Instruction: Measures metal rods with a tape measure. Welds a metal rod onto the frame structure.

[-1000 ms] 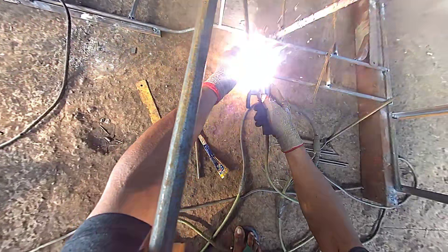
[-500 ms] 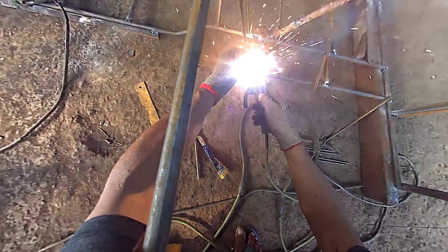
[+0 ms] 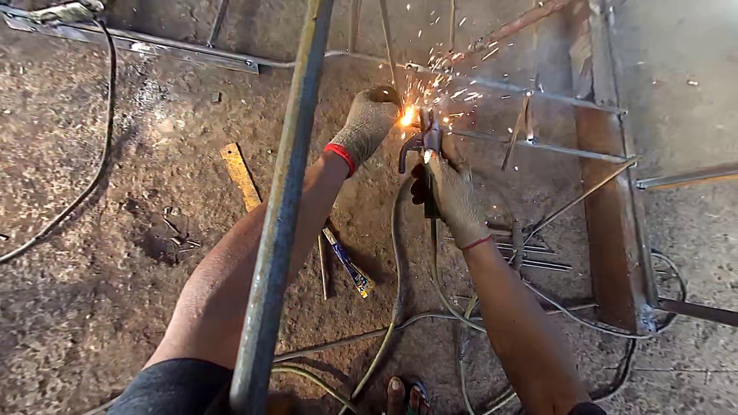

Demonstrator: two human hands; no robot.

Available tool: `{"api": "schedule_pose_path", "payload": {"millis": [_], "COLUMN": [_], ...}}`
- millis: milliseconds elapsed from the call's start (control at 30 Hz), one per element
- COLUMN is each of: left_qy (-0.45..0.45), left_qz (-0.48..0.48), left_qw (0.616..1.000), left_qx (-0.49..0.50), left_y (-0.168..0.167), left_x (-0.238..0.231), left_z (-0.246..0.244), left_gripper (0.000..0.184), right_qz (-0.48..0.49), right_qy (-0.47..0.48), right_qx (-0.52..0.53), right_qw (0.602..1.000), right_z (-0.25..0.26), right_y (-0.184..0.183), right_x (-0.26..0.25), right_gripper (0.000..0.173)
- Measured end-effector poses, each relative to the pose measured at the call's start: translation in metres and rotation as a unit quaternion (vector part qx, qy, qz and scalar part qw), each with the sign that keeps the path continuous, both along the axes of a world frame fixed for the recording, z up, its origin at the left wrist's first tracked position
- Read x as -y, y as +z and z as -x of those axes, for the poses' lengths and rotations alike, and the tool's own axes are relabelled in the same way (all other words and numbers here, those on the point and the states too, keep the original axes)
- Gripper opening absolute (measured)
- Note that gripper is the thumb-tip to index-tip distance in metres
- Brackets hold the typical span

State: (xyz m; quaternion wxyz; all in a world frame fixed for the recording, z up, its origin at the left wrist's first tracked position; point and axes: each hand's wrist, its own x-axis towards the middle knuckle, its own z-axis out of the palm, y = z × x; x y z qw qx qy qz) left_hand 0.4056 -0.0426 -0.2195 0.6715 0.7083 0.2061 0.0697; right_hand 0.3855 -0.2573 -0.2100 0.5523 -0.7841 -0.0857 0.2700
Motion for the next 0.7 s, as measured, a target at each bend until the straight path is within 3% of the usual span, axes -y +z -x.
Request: {"api": "schedule_pose_path", "payload": {"millis": [133, 500, 600, 633, 667, 700], "left_qy": [-0.014, -0.005, -0.014, -0.014, -0.016, -0.054], "left_qz": [-0.005, 0.021, 0.015, -0.003, -0.028, 0.003], "left_qw": [1.0, 1.0, 0.999, 0.999, 0.999, 0.98], "left_qx": [-0.003, -0.001, 0.038, 0.048, 0.004, -0.19], "left_y": [-0.001, 0.002, -0.003, 0.007, 0.043, 0.124], "left_x": [-0.001, -0.003, -0.003, 0.002, 0.014, 0.028], "left_z": [0.001, 0.0, 0.004, 0.012, 0.03, 0.046], "left_gripper": [0.017, 0.016, 0.016, 0.018, 0.021, 0.029], "right_qz": [-0.079, -0.096, -0.083, -0.073, -0.067, -0.063], "right_qy": [-0.023, -0.002, 0.004, 0.009, 0.016, 0.025], "right_qx": [0.011, -0.034, -0.034, -0.033, -0.033, -0.035], "right_qw": [0.997, 0.995, 0.996, 0.997, 0.997, 0.997], "right_z": [0.006, 0.0, -0.001, -0.001, -0.001, -0.002], "right_y": [-0.005, -0.035, -0.037, -0.037, -0.04, -0.048], "right_x": [0.003, 0.001, 0.0, 0.001, 0.003, 0.007], "right_gripper": [0.046, 0.047, 0.05, 0.05, 0.049, 0.044]}}
